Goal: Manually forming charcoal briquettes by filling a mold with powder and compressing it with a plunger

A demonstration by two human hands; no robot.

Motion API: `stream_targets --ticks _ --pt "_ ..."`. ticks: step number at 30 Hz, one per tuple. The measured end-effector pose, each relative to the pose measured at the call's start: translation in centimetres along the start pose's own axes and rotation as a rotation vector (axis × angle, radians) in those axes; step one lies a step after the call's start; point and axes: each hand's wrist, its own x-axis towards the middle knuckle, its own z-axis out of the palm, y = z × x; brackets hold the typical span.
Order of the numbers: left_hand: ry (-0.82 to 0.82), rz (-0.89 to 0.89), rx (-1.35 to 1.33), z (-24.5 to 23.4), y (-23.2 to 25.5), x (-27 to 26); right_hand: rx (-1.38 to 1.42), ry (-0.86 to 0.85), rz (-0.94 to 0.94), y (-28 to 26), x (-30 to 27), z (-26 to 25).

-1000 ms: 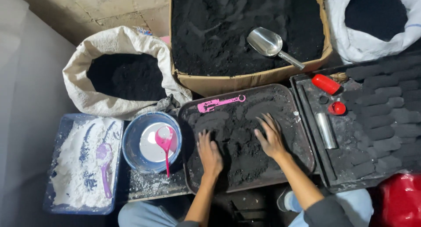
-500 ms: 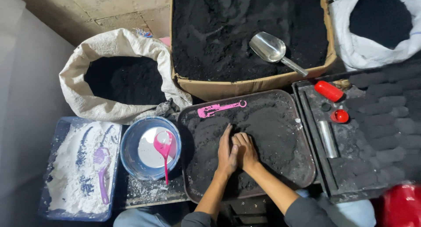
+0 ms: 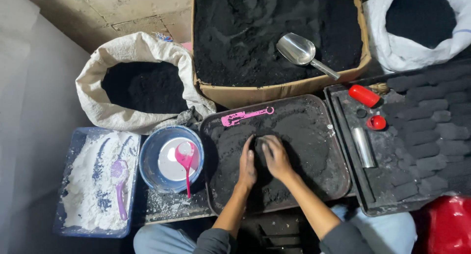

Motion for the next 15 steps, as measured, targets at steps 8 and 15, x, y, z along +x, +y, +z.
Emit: stream_targets --ticks 8,15 --pt "-0.135 0.182 0.449 1.6 -0.6 0.9 -0.58 -0.476 0.13 -2.0 -6.2 -0.4" --pt "0.026 0.424 0.537 1.4 -4.5 3.4 -0.746 -0.286 -0.067 3.0 -5.9 2.2"
